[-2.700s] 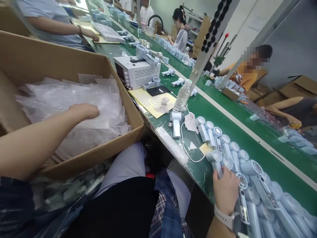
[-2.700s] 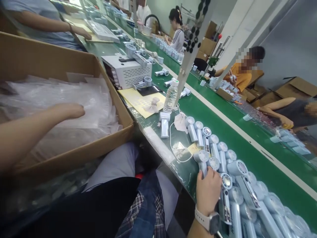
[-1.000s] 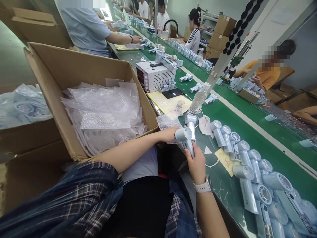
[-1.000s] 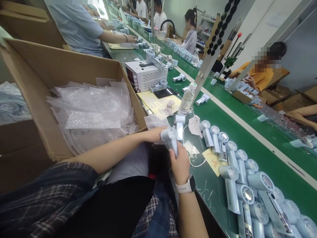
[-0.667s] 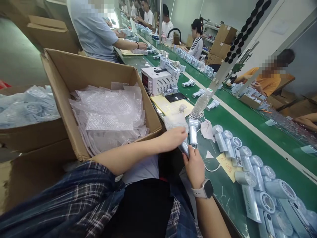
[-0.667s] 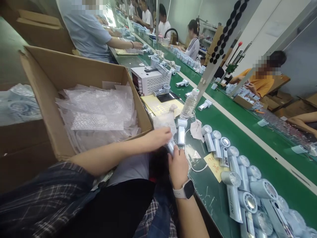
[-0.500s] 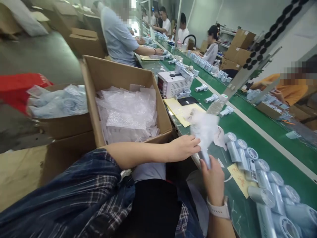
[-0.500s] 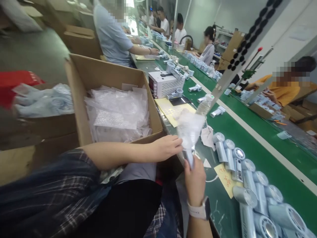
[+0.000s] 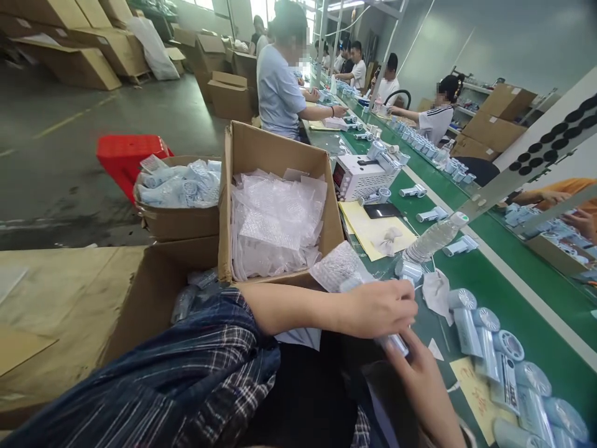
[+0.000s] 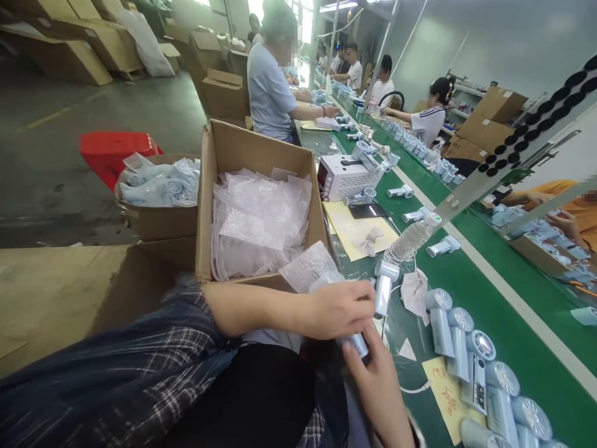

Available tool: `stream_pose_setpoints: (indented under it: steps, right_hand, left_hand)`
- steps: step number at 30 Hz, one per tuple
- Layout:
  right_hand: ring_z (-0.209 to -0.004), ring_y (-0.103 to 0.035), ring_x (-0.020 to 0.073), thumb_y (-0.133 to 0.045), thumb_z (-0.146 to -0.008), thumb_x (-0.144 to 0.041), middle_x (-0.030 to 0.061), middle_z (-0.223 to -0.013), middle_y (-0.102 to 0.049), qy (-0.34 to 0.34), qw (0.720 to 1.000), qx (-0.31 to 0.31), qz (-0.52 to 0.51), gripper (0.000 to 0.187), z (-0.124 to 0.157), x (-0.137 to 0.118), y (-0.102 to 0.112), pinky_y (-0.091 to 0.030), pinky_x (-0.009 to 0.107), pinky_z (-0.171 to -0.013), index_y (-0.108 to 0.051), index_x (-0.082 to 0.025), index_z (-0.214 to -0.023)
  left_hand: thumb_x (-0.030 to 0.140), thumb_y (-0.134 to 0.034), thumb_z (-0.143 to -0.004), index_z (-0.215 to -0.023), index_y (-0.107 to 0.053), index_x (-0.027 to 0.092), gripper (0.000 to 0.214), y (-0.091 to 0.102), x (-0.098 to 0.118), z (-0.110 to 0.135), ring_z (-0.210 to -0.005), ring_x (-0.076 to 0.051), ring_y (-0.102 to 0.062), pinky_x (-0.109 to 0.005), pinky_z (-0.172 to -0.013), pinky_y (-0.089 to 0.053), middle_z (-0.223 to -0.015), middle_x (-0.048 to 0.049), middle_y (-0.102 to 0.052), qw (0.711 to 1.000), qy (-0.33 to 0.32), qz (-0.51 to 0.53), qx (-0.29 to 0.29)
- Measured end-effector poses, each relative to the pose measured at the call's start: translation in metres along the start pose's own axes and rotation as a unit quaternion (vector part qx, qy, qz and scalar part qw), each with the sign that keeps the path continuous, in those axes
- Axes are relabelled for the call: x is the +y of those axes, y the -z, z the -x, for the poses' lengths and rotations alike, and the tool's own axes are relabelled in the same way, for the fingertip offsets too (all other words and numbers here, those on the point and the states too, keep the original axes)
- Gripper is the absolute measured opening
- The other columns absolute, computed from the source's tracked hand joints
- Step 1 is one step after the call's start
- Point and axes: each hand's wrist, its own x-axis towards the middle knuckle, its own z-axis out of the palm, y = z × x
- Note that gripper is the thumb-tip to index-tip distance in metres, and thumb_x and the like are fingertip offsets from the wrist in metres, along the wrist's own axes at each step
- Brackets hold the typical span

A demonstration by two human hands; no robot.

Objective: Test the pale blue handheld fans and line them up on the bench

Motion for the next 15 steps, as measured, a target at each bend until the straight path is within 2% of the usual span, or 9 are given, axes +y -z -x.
stream_pose_setpoints:
  steps: [2, 3, 5, 6, 7, 9, 11, 13, 15]
  right_hand:
    - [-0.070, -0.070, 0.0237, -0.064, -0.088, -0.056, 0.0119, -0.104, -0.077, 0.004, 0.997, -0.042, -0.069, 0.056, 0.000, -0.004, 0.003, -0.057, 0.033, -0.059, -0.067, -0.019, -0.131]
    - [-0.069, -0.069, 0.0230, -0.067, -0.087, -0.055, 0.0116, -0.105, -0.076, 0.005, 0.996, -0.044, -0.079, 0.058, -0.002, -0.005, 0.003, -0.057, 0.032, -0.059, -0.065, -0.020, -0.134]
    - [-0.068, -0.068, 0.0209, -0.064, -0.091, -0.049, 0.0088, -0.096, -0.075, 0.008, 0.999, -0.010, -0.044, 0.039, -0.008, -0.009, 0.001, -0.055, 0.030, -0.060, -0.070, -0.021, -0.118]
    - [-0.067, -0.067, 0.0197, -0.060, -0.094, -0.044, 0.0067, -0.088, -0.074, 0.017, 1.000, 0.007, -0.019, 0.028, -0.012, -0.011, 0.001, -0.054, 0.028, -0.060, -0.072, -0.021, -0.105]
    - [-0.065, -0.065, 0.0184, -0.055, -0.097, -0.041, 0.0047, -0.080, -0.071, 0.032, 0.999, 0.015, -0.004, 0.025, -0.016, -0.014, 0.001, -0.052, 0.027, -0.060, -0.071, -0.022, -0.093]
    - [-0.059, -0.061, 0.0156, -0.052, -0.099, -0.036, 0.0012, -0.068, -0.066, 0.069, 0.998, 0.011, -0.002, 0.029, -0.024, -0.020, 0.006, -0.049, 0.024, -0.056, -0.068, -0.023, -0.079]
    - [-0.058, -0.059, 0.0143, -0.053, -0.100, -0.032, -0.0004, -0.066, -0.062, 0.096, 0.995, 0.023, -0.026, 0.028, -0.030, -0.026, 0.015, -0.047, 0.023, -0.056, -0.066, -0.023, -0.077]
    - [-0.062, -0.061, 0.0150, -0.054, -0.100, -0.028, 0.0000, -0.068, -0.063, 0.100, 0.990, 0.082, -0.058, 0.026, -0.032, -0.031, 0.030, -0.049, 0.025, -0.060, -0.067, -0.022, -0.079]
    - [-0.066, -0.062, 0.0157, -0.059, -0.099, -0.026, 0.0003, -0.071, -0.064, 0.087, 0.978, 0.181, -0.059, 0.020, -0.033, -0.031, 0.053, -0.049, 0.027, -0.064, -0.068, -0.022, -0.082]
  left_hand:
    - [0.037, -0.041, -0.104, -0.081, -0.050, 0.018, 0.031, 0.021, -0.008, 0.002, -0.088, -0.017, -0.054, -0.031, -0.087, -0.052, -0.103, -0.0109, -0.054, 0.987, 0.046, 0.145, 0.043]
    - [0.044, -0.040, -0.104, -0.079, -0.047, 0.019, 0.036, 0.029, -0.012, 0.003, -0.088, -0.017, -0.054, -0.032, -0.089, -0.052, -0.100, -0.0097, -0.053, 0.973, 0.061, 0.214, 0.063]
    - [0.061, -0.038, -0.101, -0.076, -0.044, 0.020, 0.049, 0.037, -0.018, 0.007, -0.085, -0.017, -0.051, -0.034, -0.089, -0.051, -0.094, -0.0072, -0.050, 0.945, 0.082, 0.306, 0.085]
    - [0.068, -0.038, -0.099, -0.075, -0.044, 0.020, 0.055, 0.037, -0.020, 0.008, -0.084, -0.017, -0.050, -0.034, -0.088, -0.051, -0.092, -0.0064, -0.048, 0.936, 0.089, 0.329, 0.085]
    - [0.074, -0.037, -0.097, -0.074, -0.044, 0.019, 0.059, 0.036, -0.022, 0.008, -0.084, -0.017, -0.049, -0.035, -0.088, -0.050, -0.090, -0.0060, -0.048, 0.932, 0.098, 0.339, 0.079]
    - [0.079, -0.037, -0.094, -0.073, -0.045, 0.019, 0.063, 0.033, -0.025, 0.006, -0.085, -0.017, -0.049, -0.035, -0.089, -0.049, -0.089, -0.0058, -0.048, 0.933, 0.117, 0.336, 0.060]
    - [0.080, -0.034, -0.094, -0.074, -0.045, 0.019, 0.065, 0.037, -0.031, 0.004, -0.085, -0.018, -0.050, -0.035, -0.090, -0.049, -0.089, -0.0063, -0.050, 0.938, 0.130, 0.316, 0.052]
    - [0.077, -0.030, -0.096, -0.076, -0.048, 0.019, 0.064, 0.053, -0.044, 0.005, -0.089, -0.018, -0.053, -0.034, -0.092, -0.049, -0.093, -0.0077, -0.054, 0.955, 0.134, 0.264, 0.035]
    - [0.071, -0.030, -0.097, -0.077, -0.053, 0.017, 0.061, 0.082, -0.065, 0.013, -0.100, -0.019, -0.056, -0.035, -0.101, -0.046, -0.103, -0.0094, -0.059, 0.976, 0.158, 0.150, -0.004]
